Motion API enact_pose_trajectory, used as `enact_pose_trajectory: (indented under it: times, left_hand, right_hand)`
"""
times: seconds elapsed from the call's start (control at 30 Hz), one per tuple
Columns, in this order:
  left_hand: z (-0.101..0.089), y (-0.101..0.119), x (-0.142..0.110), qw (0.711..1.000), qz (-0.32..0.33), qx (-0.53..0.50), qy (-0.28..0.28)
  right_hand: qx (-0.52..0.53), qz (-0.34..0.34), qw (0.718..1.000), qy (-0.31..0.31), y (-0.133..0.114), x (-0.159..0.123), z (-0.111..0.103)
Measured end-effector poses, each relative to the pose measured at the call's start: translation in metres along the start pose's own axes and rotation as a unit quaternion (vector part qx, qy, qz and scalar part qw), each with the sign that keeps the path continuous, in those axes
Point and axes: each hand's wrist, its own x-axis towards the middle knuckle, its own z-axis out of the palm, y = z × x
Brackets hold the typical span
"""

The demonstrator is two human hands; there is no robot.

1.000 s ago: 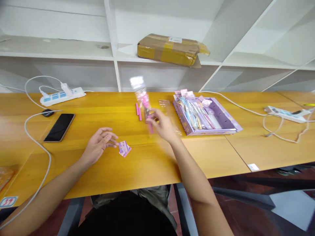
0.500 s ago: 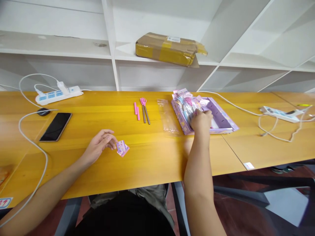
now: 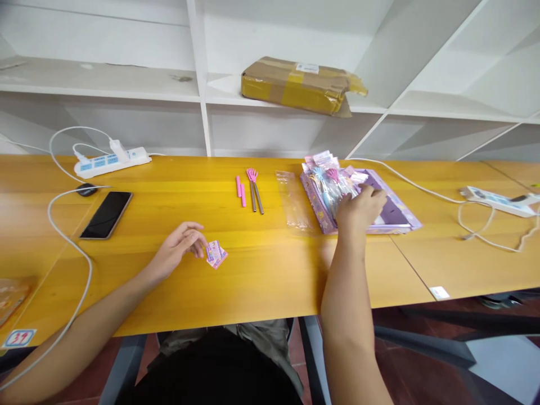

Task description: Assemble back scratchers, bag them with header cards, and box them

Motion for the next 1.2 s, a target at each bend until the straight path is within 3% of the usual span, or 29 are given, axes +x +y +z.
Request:
enact_pose_trajectory:
  times: [0.07, 0.13, 0.3, 0.4, 0.5, 0.63, 0.77, 0.97, 1.2]
  left_hand:
    - [0.0, -0.001, 0.0, 1.0, 0.0, -0.002, -0.006]
    - [0.0, -0.002, 0.001, 1.0, 0.0, -0.002, -0.01]
    - [-0.001, -0.004, 0.002, 1.0, 0.004, 0.006, -0.009]
    - [-0.002, -0.004, 0.002, 1.0, 0.007, 0.009, -0.01]
    - [-0.003, -0.005, 0.002, 1.0, 0.008, 0.011, -0.01]
    - [-0.003, -0.006, 0.001, 1.0, 0.012, 0.009, -0.011]
    - [-0.003, -0.009, 0.0, 1.0, 0.015, -0.005, -0.017]
    - [-0.002, -0.01, -0.001, 1.0, 0.016, -0.006, -0.02]
    - [-0.002, -0.009, -0.001, 1.0, 0.015, -0.006, -0.014]
  right_hand:
    - [0.039, -0.045, 0.998, 0.035, -0.019, -0.004, -0.003]
    - [0.09, -0.099, 0.991, 0.0, -0.046, -0.015, -0.003]
    - [0.168, -0.223, 0.927, -0.25, -0.119, -0.056, 0.006]
    - [0.096, -0.212, 0.9, -0.368, -0.155, -0.067, 0.013]
    - [0.01, -0.17, 0.883, -0.437, -0.178, -0.066, 0.023]
    - [-0.034, -0.152, 0.879, -0.452, -0.187, -0.061, 0.037]
    - [-0.052, -0.132, 0.894, -0.426, -0.19, -0.06, 0.042]
    - [-0.002, -0.163, 0.881, -0.443, -0.209, -0.07, 0.037]
    - [-0.031, -0.167, 0.874, -0.455, -0.223, -0.083, 0.029]
